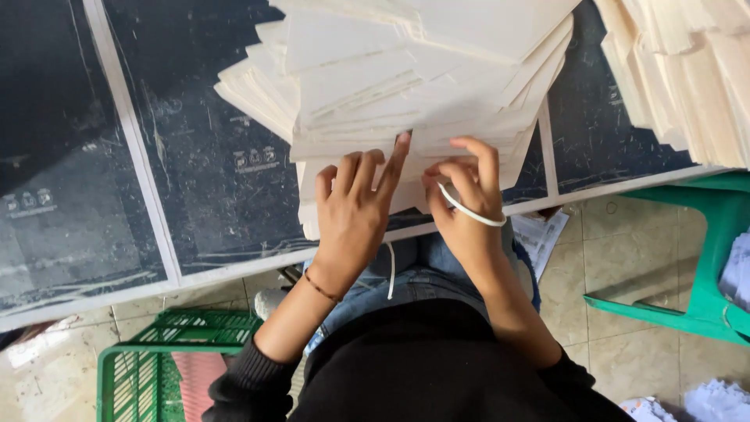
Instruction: The person sits at a table and repeatedly applies strips of clear adhesive tape to the edges of a stack of white paper sheets. They use both hands to press the tape down and smooth it onto the paper. At one point, they pick up a roll of tape from the table and continue the taping process.
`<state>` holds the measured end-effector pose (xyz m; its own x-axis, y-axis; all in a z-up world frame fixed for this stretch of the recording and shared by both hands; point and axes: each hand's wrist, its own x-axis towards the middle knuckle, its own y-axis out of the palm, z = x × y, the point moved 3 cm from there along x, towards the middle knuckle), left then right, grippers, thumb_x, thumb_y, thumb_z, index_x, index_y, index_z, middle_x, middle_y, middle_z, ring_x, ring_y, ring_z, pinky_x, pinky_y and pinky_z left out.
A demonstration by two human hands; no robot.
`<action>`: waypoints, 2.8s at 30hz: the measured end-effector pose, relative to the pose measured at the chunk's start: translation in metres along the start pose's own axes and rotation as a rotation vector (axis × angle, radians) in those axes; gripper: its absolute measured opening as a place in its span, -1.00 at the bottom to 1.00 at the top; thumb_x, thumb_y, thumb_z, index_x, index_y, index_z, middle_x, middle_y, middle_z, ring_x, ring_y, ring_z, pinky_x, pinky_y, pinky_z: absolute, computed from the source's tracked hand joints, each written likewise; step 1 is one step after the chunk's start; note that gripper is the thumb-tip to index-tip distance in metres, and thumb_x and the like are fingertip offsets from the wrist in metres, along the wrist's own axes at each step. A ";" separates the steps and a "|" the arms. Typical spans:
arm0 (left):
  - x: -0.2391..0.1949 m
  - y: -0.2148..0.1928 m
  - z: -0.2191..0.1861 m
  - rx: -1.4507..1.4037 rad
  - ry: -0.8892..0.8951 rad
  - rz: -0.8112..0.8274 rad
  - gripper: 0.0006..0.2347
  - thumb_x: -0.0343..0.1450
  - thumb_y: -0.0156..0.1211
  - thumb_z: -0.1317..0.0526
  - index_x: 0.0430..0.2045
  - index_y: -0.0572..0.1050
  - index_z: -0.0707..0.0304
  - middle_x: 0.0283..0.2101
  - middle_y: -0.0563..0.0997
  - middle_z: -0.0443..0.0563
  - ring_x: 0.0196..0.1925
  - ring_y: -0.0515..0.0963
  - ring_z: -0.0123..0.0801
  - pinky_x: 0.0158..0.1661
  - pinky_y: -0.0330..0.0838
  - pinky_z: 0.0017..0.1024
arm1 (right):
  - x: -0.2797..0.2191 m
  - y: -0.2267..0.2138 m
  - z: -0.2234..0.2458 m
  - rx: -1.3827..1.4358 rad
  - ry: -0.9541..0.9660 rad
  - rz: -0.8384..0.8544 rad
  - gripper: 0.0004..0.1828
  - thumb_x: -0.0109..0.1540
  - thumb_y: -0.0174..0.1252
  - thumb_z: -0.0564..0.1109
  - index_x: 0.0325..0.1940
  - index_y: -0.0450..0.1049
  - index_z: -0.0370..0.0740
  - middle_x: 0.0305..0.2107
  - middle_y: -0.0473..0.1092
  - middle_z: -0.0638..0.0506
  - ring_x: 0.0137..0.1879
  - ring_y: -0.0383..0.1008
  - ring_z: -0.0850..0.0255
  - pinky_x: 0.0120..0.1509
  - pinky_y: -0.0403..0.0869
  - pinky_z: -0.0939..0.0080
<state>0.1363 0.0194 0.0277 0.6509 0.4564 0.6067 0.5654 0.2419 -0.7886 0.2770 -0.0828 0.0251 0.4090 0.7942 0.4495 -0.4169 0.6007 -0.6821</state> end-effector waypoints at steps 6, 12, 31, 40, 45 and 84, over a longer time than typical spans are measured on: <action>-0.036 0.002 -0.011 -0.074 0.008 0.237 -0.47 0.42 0.26 0.41 0.37 0.50 0.10 0.16 0.54 0.04 0.15 0.44 -0.09 0.04 0.25 -0.14 | 0.003 0.004 0.006 -0.009 -0.102 -0.040 -0.82 0.26 0.40 -0.42 -0.20 0.55 -0.27 0.16 0.33 -0.10 0.02 0.64 -0.01 0.09 0.64 -0.04; -0.034 0.017 -0.019 -0.047 0.022 0.217 -0.48 0.43 0.29 0.34 0.38 0.47 0.12 0.20 0.51 0.03 0.16 0.43 -0.12 0.04 0.24 -0.14 | -0.005 -0.009 0.026 0.050 -0.137 -0.106 -0.89 0.26 0.42 -0.33 -0.20 0.61 -0.24 0.15 0.35 -0.15 0.15 0.60 -0.08 0.23 0.60 0.05; -0.089 -0.049 0.077 -0.542 -0.699 0.255 -0.44 0.54 0.27 0.31 0.53 0.33 0.09 -0.17 0.70 -0.21 0.09 0.44 -0.23 0.04 0.06 -0.21 | 0.001 0.080 0.084 0.324 -0.041 0.277 -0.83 0.23 0.46 -0.26 -0.13 0.66 -0.10 0.23 0.38 0.00 0.20 0.43 -0.04 0.16 0.46 -0.03; -0.095 -0.030 0.070 -0.398 -0.690 0.238 -0.44 0.51 0.36 0.25 0.50 0.39 0.07 -0.28 0.60 -0.24 0.04 0.39 -0.21 0.05 0.03 -0.13 | -0.005 0.049 0.065 0.173 -0.105 0.176 -0.78 0.32 0.41 -0.23 0.04 0.62 -0.24 0.20 0.38 -0.14 0.08 0.57 -0.06 0.15 0.60 0.01; -0.093 -0.032 0.069 -0.325 -0.667 0.261 -0.42 0.49 0.38 0.26 0.49 0.41 0.15 -0.30 0.58 -0.19 0.04 0.40 -0.13 0.02 0.04 -0.11 | 0.005 -0.001 0.016 0.114 0.081 0.137 -0.80 0.28 0.51 -0.25 -0.25 0.56 -0.29 0.13 0.37 -0.13 0.09 0.58 -0.08 0.17 0.59 -0.04; -0.038 0.017 -0.009 -0.121 0.069 0.182 -0.51 0.43 0.30 0.32 0.35 0.50 0.13 0.23 0.50 0.08 0.13 0.44 -0.09 0.01 0.30 -0.14 | -0.009 -0.012 0.027 0.061 -0.130 -0.079 -0.88 0.27 0.45 -0.30 -0.16 0.67 -0.18 0.15 0.43 -0.08 0.06 0.61 0.00 0.07 0.58 0.07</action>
<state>0.1260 -0.0017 -0.0077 0.7782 0.4228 0.4643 0.4897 0.0542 -0.8702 0.2565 -0.0947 0.0451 0.3358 0.7472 0.5735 -0.4378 0.6629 -0.6074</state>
